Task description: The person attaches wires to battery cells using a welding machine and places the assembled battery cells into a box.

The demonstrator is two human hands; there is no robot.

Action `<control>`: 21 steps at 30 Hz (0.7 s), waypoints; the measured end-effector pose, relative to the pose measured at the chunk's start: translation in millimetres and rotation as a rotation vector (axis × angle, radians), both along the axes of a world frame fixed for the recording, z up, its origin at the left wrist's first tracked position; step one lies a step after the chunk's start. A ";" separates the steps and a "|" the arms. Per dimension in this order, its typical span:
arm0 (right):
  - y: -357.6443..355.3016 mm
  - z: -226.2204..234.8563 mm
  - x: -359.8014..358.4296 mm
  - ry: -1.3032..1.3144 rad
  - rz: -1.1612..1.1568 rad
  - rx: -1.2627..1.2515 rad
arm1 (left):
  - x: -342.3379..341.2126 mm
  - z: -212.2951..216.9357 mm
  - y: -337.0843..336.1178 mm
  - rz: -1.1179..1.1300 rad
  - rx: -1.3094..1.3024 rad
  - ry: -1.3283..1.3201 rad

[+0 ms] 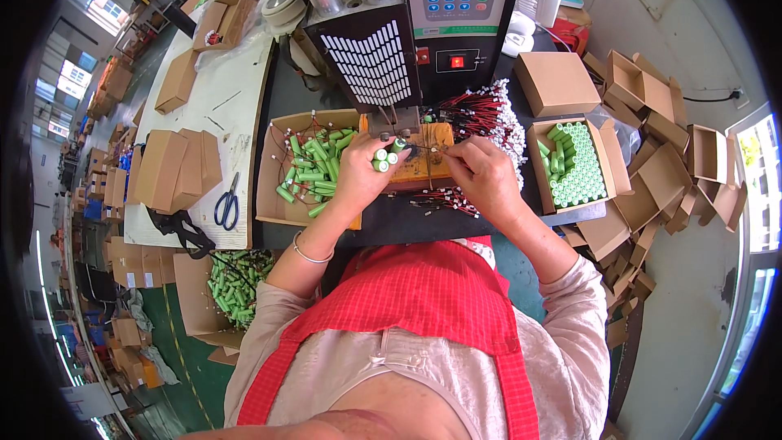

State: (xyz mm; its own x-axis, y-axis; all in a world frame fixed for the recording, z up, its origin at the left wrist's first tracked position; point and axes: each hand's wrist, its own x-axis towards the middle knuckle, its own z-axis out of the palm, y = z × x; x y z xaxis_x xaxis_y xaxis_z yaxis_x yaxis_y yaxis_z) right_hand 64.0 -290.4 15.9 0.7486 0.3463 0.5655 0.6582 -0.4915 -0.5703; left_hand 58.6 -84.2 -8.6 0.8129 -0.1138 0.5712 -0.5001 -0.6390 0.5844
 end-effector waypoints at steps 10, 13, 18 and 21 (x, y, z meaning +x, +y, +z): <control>3.7 -2.2 2.1 0.050 -0.005 -0.010 | 0.2 -1.3 -1.6 0.050 -0.057 0.005; 0.6 0.6 0.5 0.201 -0.005 0.006 | -6.1 12.1 -1.7 0.082 0.028 0.031; -2.5 3.4 2.1 0.932 0.162 0.372 | -23.4 29.9 6.8 -0.060 -0.348 0.456; -0.3 -1.8 2.6 0.984 0.213 0.445 | -26.6 36.3 21.3 -0.291 -0.855 0.930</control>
